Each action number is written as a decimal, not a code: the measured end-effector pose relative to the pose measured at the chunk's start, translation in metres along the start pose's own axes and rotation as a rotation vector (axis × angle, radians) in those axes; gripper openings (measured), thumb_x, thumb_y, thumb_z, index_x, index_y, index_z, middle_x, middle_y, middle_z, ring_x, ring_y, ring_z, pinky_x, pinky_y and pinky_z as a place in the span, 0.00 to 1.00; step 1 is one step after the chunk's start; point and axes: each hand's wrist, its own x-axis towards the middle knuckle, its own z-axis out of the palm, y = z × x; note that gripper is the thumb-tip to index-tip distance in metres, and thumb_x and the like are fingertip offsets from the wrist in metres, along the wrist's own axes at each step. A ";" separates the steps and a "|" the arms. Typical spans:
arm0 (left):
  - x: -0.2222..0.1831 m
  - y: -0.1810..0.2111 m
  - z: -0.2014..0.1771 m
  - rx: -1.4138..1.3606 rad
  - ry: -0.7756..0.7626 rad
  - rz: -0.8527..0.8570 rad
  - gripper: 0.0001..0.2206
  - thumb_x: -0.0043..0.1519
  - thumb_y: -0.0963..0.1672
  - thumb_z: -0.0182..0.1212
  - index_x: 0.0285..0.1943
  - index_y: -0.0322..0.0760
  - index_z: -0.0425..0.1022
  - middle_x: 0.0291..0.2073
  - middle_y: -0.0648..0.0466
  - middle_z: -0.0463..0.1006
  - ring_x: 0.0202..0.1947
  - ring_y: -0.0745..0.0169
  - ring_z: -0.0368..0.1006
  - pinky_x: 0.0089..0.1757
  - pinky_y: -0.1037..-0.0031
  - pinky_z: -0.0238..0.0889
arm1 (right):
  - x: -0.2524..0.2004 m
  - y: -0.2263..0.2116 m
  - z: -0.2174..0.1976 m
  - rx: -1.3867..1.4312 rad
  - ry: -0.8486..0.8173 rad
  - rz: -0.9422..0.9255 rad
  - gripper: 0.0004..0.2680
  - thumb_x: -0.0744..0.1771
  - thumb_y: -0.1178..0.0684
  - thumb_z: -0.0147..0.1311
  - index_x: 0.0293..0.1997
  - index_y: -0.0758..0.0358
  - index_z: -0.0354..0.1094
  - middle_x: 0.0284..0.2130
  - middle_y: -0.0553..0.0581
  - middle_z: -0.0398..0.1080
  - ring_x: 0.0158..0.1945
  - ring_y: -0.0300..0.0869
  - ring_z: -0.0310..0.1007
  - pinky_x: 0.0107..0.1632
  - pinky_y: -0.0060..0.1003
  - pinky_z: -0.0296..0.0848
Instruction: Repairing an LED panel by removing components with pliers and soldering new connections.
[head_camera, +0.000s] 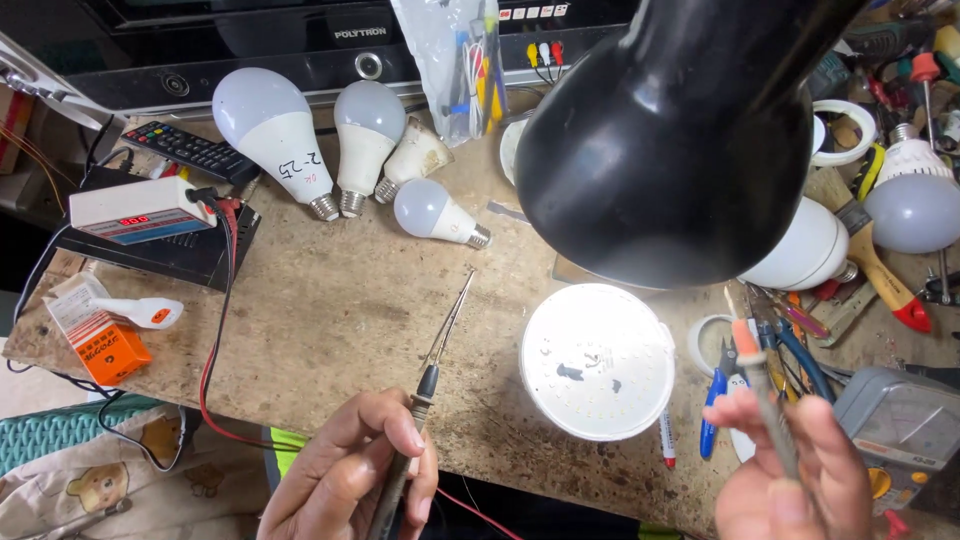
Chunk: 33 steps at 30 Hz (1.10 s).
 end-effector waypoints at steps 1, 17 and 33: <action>0.005 -0.003 -0.001 -0.049 -0.047 0.027 0.09 0.67 0.40 0.48 0.41 0.26 0.72 0.21 0.36 0.71 0.16 0.54 0.64 0.19 0.75 0.58 | 0.014 0.011 0.015 -0.602 0.192 -0.466 0.18 0.72 0.50 0.41 0.61 0.82 0.59 0.33 0.65 0.65 0.33 0.46 0.68 0.36 0.37 0.71; 0.066 -0.059 0.005 0.403 0.191 0.800 0.10 0.70 0.47 0.58 0.52 0.38 0.75 0.39 0.50 0.79 0.37 0.57 0.83 0.38 0.70 0.88 | 0.080 0.025 0.084 -1.381 0.263 -0.920 0.08 0.70 0.53 0.44 0.48 0.68 0.56 0.37 0.77 0.74 0.41 0.59 0.83 0.52 0.43 0.80; 0.058 -0.051 0.060 0.589 0.155 0.710 0.13 0.70 0.48 0.51 0.41 0.34 0.70 0.36 0.45 0.83 0.42 0.47 0.87 0.47 0.65 0.85 | 0.077 0.037 0.072 -1.184 0.204 -0.833 0.05 0.66 0.57 0.47 0.39 0.66 0.66 0.30 0.65 0.75 0.36 0.50 0.84 0.45 0.40 0.87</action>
